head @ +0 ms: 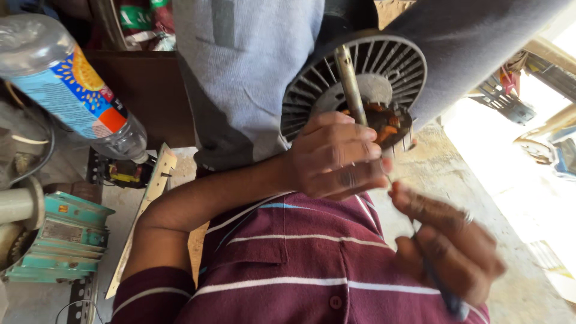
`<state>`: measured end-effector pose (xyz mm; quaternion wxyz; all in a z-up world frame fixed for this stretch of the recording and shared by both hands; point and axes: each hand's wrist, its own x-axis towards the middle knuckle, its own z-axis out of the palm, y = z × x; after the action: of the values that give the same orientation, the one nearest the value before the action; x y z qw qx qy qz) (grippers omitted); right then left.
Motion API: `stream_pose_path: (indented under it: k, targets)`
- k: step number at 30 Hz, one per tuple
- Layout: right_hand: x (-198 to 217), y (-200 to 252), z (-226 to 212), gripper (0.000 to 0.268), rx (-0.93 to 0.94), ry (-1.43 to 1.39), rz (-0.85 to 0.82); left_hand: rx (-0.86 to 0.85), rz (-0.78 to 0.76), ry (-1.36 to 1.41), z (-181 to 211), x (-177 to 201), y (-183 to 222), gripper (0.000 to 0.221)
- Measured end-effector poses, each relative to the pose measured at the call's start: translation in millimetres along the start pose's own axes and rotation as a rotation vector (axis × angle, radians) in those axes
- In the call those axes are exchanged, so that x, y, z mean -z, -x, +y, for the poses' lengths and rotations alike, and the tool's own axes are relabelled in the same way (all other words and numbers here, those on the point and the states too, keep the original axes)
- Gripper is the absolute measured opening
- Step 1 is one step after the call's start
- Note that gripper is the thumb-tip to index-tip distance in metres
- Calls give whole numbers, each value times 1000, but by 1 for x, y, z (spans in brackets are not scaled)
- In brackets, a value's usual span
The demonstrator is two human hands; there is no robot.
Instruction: The person uses a screwdriver to adjust and tighten copper windings on a motor armature held in their lap. They repeatedly probe and press the winding slots while rotating the component to access different sections.
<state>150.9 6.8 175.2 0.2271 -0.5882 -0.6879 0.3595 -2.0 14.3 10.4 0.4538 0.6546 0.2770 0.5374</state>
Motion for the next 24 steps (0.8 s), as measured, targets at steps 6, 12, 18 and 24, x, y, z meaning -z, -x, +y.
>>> stream_pose_path:
  k: [6, 12, 18, 24]
  targets:
    - [21, 35, -13, 29, 25, 280, -52, -82, -200, 31, 19, -1, -19, 31]
    - [7, 64, 17, 27, 302, 244, 89, 33, -128, 38, 28, -3, -28, 45]
    - [-25, 75, 47, 27, 564, 141, 280, 94, -92, 5, 32, -5, -20, 49]
    - [-4, 73, 28, 20, 265, 228, 196, -72, -105, -73, 34, -4, -22, 30]
